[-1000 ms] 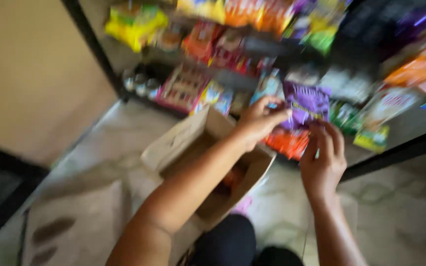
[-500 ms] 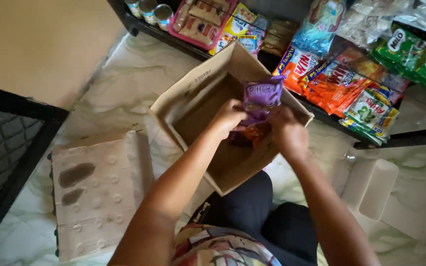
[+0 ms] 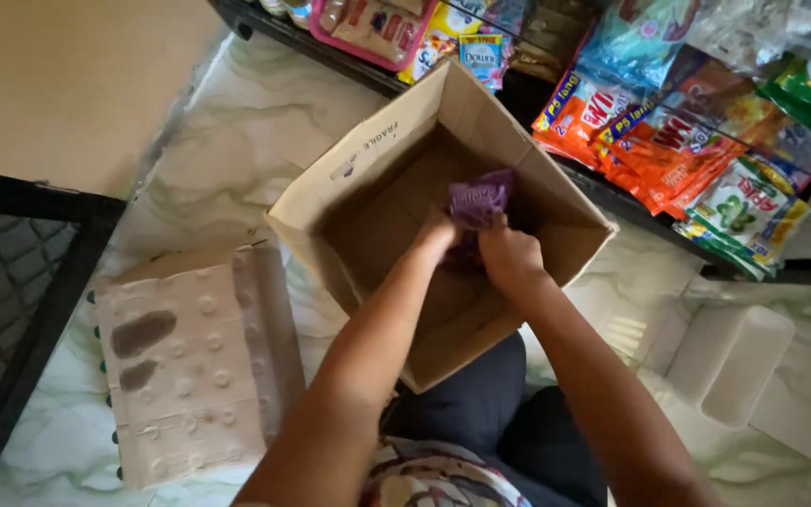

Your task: Sort individual packets of retail snacks, detergents, and household dry goods from floor levels and shelving displays into a designated cardboard packing box.

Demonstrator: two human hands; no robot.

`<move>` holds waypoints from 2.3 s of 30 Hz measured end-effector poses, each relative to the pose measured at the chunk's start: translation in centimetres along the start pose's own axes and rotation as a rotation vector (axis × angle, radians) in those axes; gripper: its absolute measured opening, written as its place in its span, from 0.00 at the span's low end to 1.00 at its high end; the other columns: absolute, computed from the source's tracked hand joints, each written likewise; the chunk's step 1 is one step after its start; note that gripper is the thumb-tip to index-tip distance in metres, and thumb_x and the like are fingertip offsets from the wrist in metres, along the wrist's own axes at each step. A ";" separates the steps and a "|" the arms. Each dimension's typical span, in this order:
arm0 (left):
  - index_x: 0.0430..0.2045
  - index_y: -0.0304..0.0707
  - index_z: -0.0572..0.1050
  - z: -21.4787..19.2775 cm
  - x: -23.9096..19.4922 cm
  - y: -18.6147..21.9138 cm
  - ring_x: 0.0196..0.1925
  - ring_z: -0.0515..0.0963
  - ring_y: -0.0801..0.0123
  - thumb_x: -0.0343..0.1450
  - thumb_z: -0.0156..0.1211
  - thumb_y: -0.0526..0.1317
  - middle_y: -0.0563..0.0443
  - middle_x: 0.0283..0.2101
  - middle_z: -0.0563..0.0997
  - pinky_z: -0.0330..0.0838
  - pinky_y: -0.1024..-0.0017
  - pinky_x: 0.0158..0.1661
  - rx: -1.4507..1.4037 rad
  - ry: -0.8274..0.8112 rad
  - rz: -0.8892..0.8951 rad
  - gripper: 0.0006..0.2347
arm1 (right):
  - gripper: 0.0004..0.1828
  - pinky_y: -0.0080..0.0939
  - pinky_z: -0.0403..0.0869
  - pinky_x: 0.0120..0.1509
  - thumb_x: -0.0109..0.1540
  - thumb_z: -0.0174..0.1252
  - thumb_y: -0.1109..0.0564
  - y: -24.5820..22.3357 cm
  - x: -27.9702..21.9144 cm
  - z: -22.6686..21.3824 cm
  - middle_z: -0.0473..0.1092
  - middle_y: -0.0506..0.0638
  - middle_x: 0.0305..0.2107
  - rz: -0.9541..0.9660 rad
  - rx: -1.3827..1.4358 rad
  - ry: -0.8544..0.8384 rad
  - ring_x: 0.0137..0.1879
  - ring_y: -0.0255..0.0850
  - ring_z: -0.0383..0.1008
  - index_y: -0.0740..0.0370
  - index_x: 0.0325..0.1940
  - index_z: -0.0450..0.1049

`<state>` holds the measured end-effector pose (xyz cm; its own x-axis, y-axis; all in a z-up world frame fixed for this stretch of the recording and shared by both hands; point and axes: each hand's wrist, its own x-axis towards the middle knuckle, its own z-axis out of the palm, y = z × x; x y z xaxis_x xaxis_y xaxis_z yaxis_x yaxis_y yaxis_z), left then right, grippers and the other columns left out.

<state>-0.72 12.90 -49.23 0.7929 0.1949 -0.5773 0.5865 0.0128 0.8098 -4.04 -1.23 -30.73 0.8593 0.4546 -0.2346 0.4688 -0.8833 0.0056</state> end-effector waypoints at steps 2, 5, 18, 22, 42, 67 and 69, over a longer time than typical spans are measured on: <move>0.53 0.39 0.75 0.8 1.4 -1.5 0.48 0.77 0.63 0.69 0.62 0.45 0.47 0.49 0.81 0.73 0.63 0.47 0.124 -0.090 -0.020 0.19 | 0.13 0.54 0.80 0.42 0.62 0.55 0.59 0.5 1.0 1.2 0.70 0.61 0.54 0.067 0.014 -0.132 0.43 0.55 0.82 0.64 0.50 0.76; 0.53 0.36 0.72 1.6 1.2 -3.2 0.52 0.77 0.61 0.60 0.64 0.36 0.43 0.52 0.80 0.73 0.63 0.50 0.009 -0.122 0.309 0.24 | 0.15 0.56 0.79 0.52 0.64 0.54 0.57 2.6 1.9 7.5 0.73 0.59 0.57 0.067 0.040 -0.318 0.51 0.54 0.80 0.60 0.53 0.79; 0.43 0.33 0.78 -0.9 -9.4 6.2 0.45 0.82 0.52 0.60 0.63 0.38 0.40 0.45 0.84 0.79 0.54 0.45 0.025 -0.268 0.692 0.18 | 0.20 0.62 0.73 0.64 0.68 0.48 0.51 3.6 1.0 12.8 0.70 0.57 0.60 0.001 -0.008 -0.305 0.63 0.57 0.73 0.55 0.61 0.74; 0.42 0.34 0.80 -0.4 -10.7 3.0 0.45 0.82 0.50 0.62 0.62 0.39 0.38 0.44 0.84 0.79 0.52 0.45 0.113 -0.273 0.743 0.16 | 0.19 0.62 0.75 0.59 0.68 0.47 0.51 2.0 -0.8 11.1 0.72 0.58 0.56 0.065 0.047 -0.255 0.58 0.57 0.76 0.56 0.60 0.74; 0.47 0.29 0.77 22.1 -26.8 48.1 0.47 0.87 0.55 0.71 0.60 0.53 0.38 0.44 0.85 0.80 0.63 0.47 0.109 -0.303 1.240 0.22 | 0.24 0.57 0.64 0.76 0.66 0.57 0.72 21.8 -19.1 -32.4 0.66 0.61 0.61 0.413 -0.098 1.643 0.67 0.60 0.65 0.67 0.67 0.66; 0.48 0.35 0.78 9.5 -31.4 43.3 0.36 0.81 0.70 0.64 0.71 0.43 0.48 0.36 0.84 0.77 0.68 0.38 -0.025 -0.250 0.975 0.20 | 0.07 0.37 0.76 0.57 0.72 0.56 0.66 13.7 -18.3 -30.9 0.70 0.51 0.52 0.084 1.016 1.409 0.56 0.39 0.73 0.61 0.53 0.73; 0.46 0.35 0.78 6.5 -30.1 40.1 0.36 0.81 0.72 0.65 0.71 0.44 0.49 0.37 0.84 0.77 0.70 0.37 0.020 -0.214 0.951 0.19 | 0.06 0.34 0.78 0.58 0.76 0.56 0.66 12.4 -17.2 -28.1 0.73 0.48 0.48 0.001 1.348 1.292 0.53 0.35 0.75 0.62 0.57 0.73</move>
<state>0.02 1.12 -0.03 0.9490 -0.0668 0.3082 -0.3127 -0.0745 0.9469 -7.22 -16.80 0.64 0.7660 -0.3214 0.5567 0.5655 -0.0748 -0.8213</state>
